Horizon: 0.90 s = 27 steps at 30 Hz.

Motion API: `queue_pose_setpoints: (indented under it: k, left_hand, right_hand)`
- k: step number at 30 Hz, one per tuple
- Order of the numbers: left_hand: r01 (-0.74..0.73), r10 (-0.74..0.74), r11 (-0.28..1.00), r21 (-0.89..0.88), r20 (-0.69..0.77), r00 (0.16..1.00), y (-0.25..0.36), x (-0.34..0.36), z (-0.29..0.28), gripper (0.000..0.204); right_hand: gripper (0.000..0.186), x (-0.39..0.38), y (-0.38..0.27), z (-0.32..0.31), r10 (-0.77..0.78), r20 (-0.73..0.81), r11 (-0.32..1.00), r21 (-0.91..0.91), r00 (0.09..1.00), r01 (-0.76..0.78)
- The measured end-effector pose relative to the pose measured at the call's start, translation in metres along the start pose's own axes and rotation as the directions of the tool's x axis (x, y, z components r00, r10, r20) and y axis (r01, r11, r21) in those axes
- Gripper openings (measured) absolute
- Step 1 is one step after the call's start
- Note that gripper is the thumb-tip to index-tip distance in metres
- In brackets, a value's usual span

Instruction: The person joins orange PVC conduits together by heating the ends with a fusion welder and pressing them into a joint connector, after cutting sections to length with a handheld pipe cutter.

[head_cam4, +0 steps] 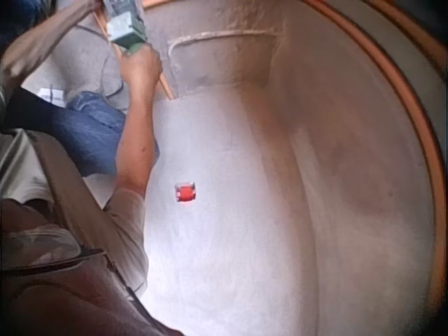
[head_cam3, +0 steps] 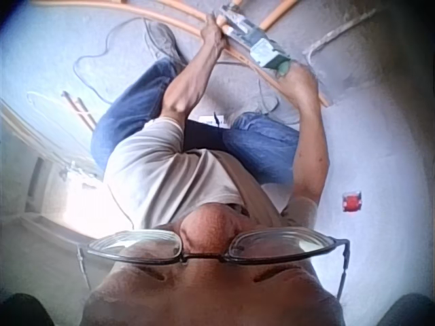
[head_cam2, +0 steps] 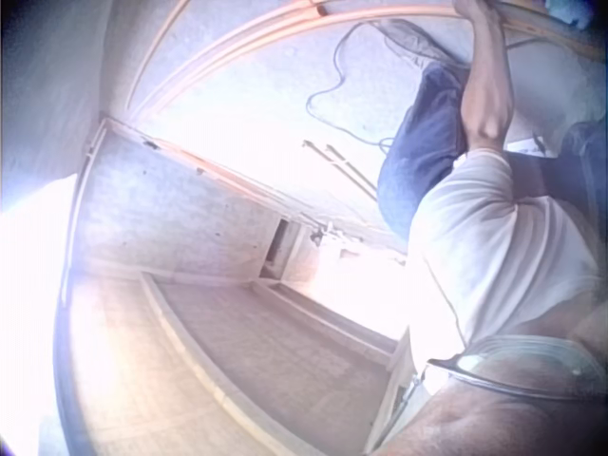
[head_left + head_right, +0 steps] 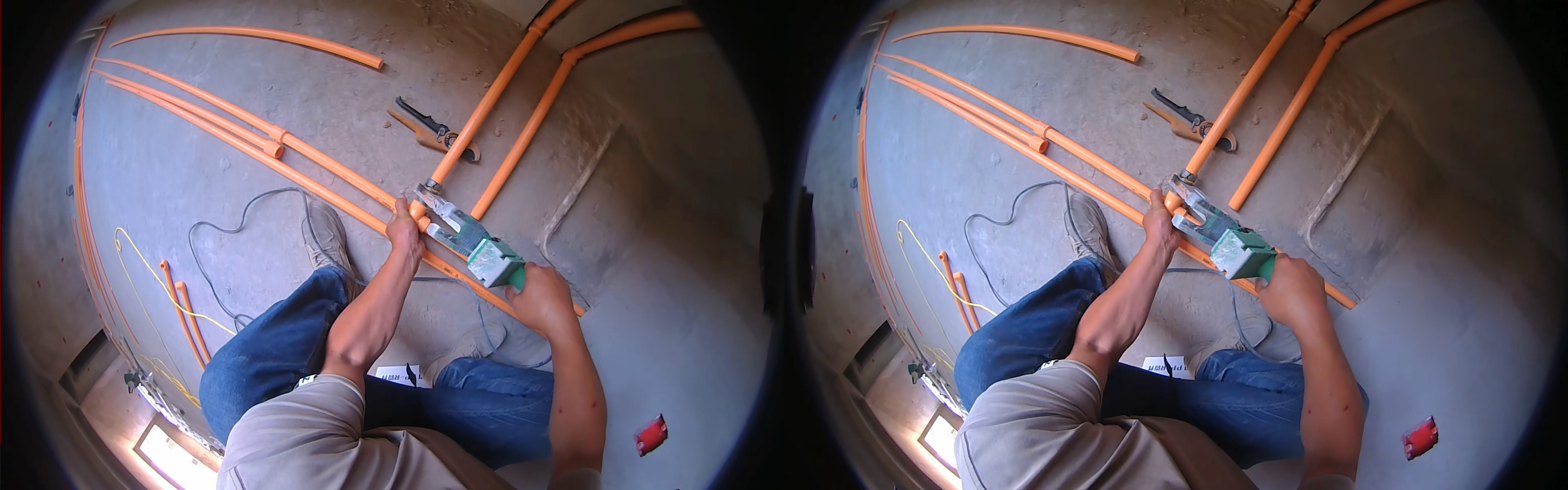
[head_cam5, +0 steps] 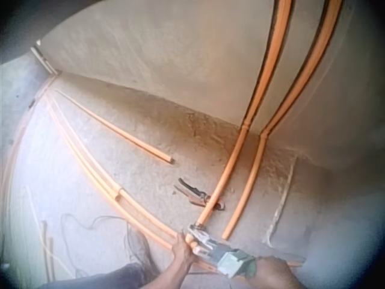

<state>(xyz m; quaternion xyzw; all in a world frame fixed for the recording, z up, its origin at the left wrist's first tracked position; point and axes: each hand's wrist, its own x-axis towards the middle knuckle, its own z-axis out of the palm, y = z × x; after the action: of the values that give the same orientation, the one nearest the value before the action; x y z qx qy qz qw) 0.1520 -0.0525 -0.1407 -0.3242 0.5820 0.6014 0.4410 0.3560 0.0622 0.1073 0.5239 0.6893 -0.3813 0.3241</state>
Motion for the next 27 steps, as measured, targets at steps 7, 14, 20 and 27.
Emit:
queue_pose_setpoints:
  k: [7, 14, 20, 27]
  left_hand:
    - [-0.01, 0.01, 1.0, 0.01, -0.044, 0.999, -0.002, -0.002, 0.002, 0.05]
    - [-0.002, 0.003, 0.999, 0.048, -0.022, 1.0, 0.001, -0.004, 0.003, 0.048]
    - [-0.015, 0.016, 0.997, 0.071, -0.014, 1.0, 0.004, -0.009, 0.007, 0.045]
    - [-0.001, 0.002, 0.999, 0.055, -0.016, 1.0, 0.004, -0.01, 0.007, 0.049]
  right_hand:
    - [0.035, -0.001, -0.002, -0.001, 0.018, 0.037, 0.999, -0.043, 0.999, -0.016]
    - [0.034, 0.017, 0.027, 0.02, 0.018, -0.027, 0.999, 0.051, 0.999, -0.017]
    - [0.034, 0.036, 0.048, 0.036, 0.016, -0.007, 0.998, 0.066, 1.0, -0.016]
    - [0.033, 0.037, 0.051, 0.043, 0.04, -0.008, 0.992, 0.124, 0.999, -0.038]
